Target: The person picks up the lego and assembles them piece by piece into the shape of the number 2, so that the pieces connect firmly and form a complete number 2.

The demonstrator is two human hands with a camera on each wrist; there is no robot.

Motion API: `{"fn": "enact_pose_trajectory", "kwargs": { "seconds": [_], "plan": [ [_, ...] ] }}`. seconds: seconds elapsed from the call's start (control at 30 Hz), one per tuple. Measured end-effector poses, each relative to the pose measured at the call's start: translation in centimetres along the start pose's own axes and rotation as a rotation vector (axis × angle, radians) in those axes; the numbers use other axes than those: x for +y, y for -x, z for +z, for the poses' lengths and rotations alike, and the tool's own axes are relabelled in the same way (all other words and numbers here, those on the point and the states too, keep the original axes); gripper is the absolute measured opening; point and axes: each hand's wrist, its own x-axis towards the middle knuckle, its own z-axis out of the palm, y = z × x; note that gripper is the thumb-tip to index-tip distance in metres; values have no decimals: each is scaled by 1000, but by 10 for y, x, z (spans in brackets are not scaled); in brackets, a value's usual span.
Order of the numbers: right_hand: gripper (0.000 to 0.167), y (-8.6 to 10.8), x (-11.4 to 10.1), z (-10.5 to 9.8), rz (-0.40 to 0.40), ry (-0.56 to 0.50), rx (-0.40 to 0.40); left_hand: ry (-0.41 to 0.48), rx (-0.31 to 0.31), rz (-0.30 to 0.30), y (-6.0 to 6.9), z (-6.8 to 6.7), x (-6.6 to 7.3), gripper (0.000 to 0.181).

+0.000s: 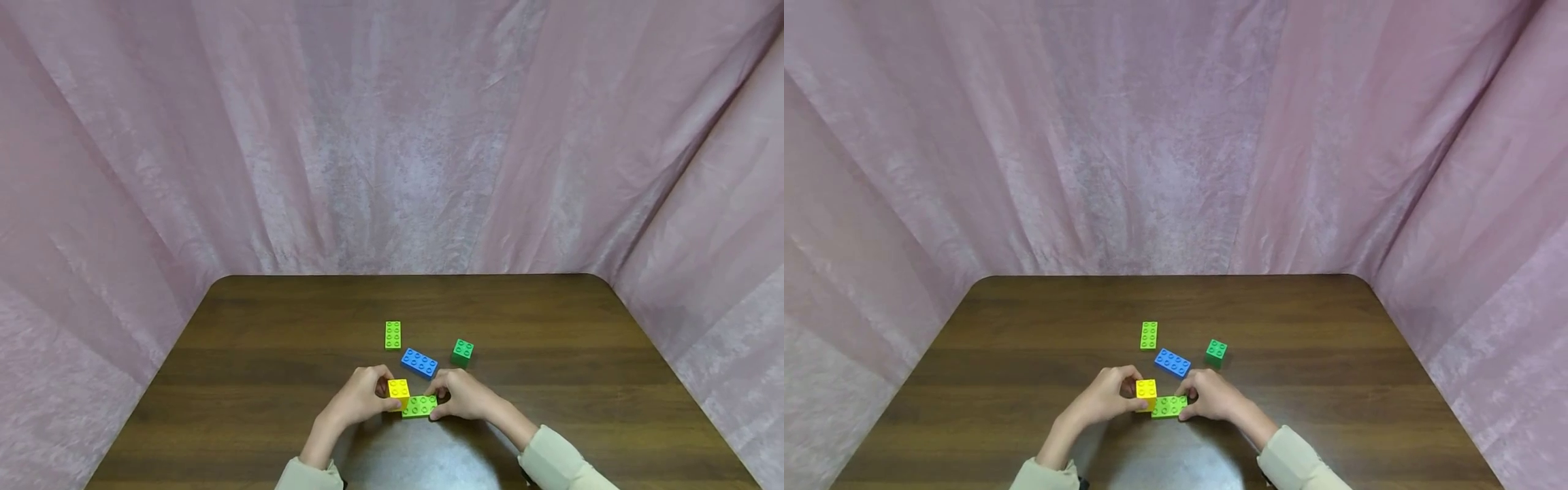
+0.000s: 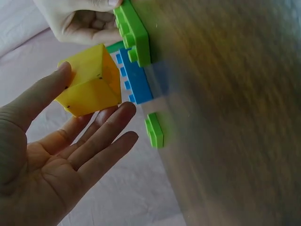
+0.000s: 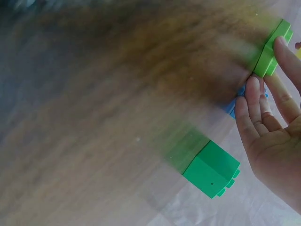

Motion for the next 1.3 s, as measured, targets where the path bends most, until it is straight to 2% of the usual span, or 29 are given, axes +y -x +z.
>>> {"fn": "enact_pose_trajectory", "kwargs": {
  "seconds": [0.2,0.63,0.97,1.3],
  "plan": [
    [26,0,0,2,-14,4,13,4,-14,47,1,6,-5,27],
    [25,3,0,2,-25,-3,19,7,-53,9,1,11,-4,28],
    [27,2,-1,3,-19,0,17,19,-41,36,-3,16,-5,26],
    [28,1,2,3,-4,-14,10,-12,-57,18,-8,15,-4,28]
  ]
}}
